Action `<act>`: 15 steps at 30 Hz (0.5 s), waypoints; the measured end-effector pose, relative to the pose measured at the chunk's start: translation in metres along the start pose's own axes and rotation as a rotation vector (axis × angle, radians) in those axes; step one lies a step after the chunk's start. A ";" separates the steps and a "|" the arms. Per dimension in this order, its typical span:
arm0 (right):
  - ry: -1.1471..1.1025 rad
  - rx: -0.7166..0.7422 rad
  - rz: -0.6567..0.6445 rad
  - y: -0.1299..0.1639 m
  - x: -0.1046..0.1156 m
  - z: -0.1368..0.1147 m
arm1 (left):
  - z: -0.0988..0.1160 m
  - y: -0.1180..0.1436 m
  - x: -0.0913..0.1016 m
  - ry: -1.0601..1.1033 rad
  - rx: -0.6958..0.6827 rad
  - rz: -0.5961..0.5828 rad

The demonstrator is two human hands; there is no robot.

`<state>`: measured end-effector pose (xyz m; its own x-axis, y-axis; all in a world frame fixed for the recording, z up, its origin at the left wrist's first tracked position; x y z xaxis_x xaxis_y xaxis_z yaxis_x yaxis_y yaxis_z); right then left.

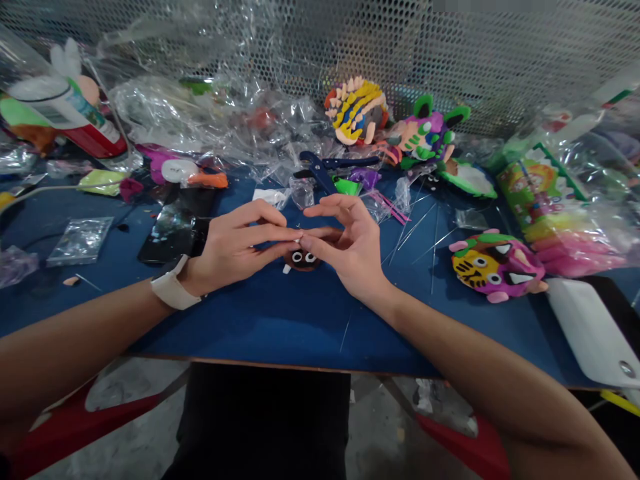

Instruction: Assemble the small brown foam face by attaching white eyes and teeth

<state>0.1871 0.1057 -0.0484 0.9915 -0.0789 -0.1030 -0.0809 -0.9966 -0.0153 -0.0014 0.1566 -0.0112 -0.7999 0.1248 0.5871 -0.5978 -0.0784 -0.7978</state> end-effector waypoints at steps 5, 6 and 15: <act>0.001 0.011 -0.026 0.001 -0.001 -0.001 | -0.001 -0.001 -0.001 -0.001 -0.012 -0.071; 0.000 0.012 -0.033 0.001 -0.001 -0.001 | -0.002 -0.001 -0.003 -0.003 -0.008 -0.101; -0.004 -0.008 -0.072 -0.001 -0.005 -0.001 | -0.005 0.000 -0.009 0.011 0.064 -0.174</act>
<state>0.1818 0.1068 -0.0472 0.9943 -0.0066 -0.1063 -0.0082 -0.9999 -0.0148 0.0059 0.1608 -0.0177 -0.6838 0.1523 0.7136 -0.7294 -0.1174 -0.6739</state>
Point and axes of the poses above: each hand's wrist, its own y-axis away from the middle knuckle, its own x-axis out of the back of the hand, z = x × y, the point moved 4 cm from there along -y, towards the middle knuckle, and after that the axes turned 11 degrees about -x, right-handed, at the moved point
